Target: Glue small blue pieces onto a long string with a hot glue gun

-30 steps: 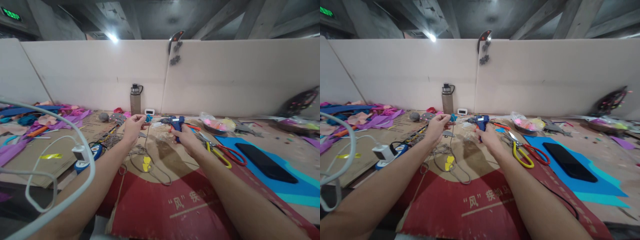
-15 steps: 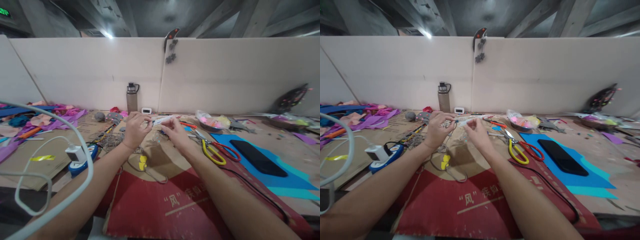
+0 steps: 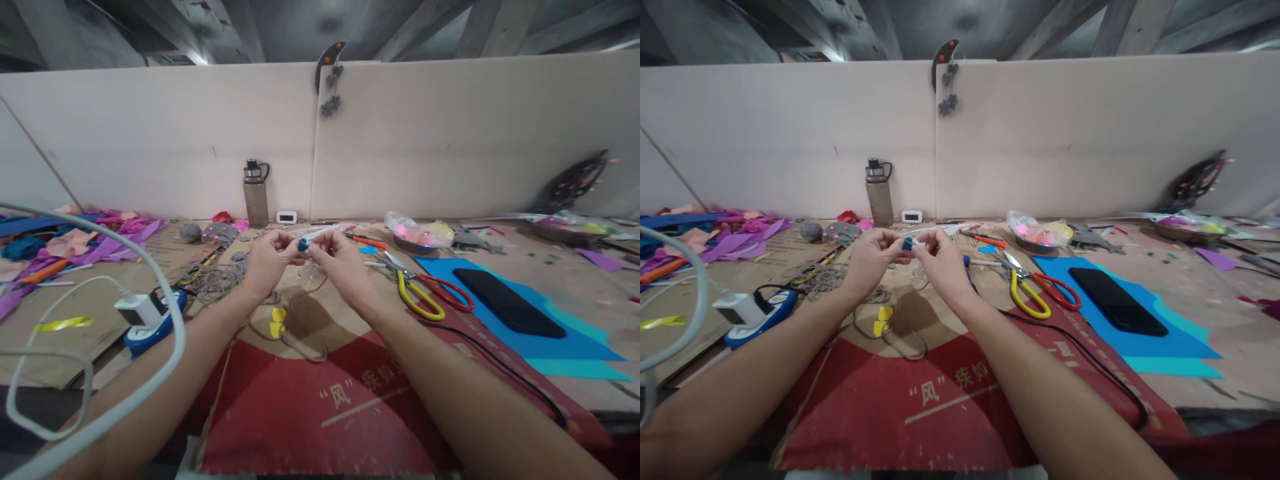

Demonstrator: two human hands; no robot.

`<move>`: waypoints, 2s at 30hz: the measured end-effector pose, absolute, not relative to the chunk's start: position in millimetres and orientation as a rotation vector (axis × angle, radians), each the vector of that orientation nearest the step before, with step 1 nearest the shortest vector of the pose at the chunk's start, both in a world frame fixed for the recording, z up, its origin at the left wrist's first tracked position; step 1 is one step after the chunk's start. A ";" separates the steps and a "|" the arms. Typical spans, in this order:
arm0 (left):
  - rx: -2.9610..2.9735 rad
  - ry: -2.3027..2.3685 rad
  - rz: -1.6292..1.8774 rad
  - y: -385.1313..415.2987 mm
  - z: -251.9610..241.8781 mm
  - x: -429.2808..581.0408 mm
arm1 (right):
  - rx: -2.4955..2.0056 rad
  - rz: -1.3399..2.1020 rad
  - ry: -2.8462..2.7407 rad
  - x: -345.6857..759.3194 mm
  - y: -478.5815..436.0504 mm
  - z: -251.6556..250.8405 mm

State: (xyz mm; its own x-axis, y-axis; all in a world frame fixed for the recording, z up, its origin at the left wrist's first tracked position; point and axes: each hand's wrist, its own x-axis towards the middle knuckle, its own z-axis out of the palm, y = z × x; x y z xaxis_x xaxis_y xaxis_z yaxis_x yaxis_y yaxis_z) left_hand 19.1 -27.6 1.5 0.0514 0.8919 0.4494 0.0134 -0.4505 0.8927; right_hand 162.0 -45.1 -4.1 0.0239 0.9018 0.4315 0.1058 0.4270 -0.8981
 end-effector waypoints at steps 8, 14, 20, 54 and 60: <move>1.348 0.881 1.421 -29.9 8.2 22.6 | -1.145 0.347 -1.592 167.6 -44.9 -2.1; 1.262 0.802 1.379 -27.9 7.0 21.5 | -1.135 0.277 -1.592 168.5 -45.4 -2.9; 1.379 0.805 1.298 -26.0 2.2 19.1 | -1.060 0.311 -1.568 167.1 -48.1 0.4; 1.578 0.783 1.108 -28.6 8.5 12.1 | -1.110 0.606 -1.561 169.9 -43.3 -3.9; 1.616 0.830 1.142 -29.2 6.9 13.7 | -1.097 0.569 -1.620 168.2 -46.7 -5.5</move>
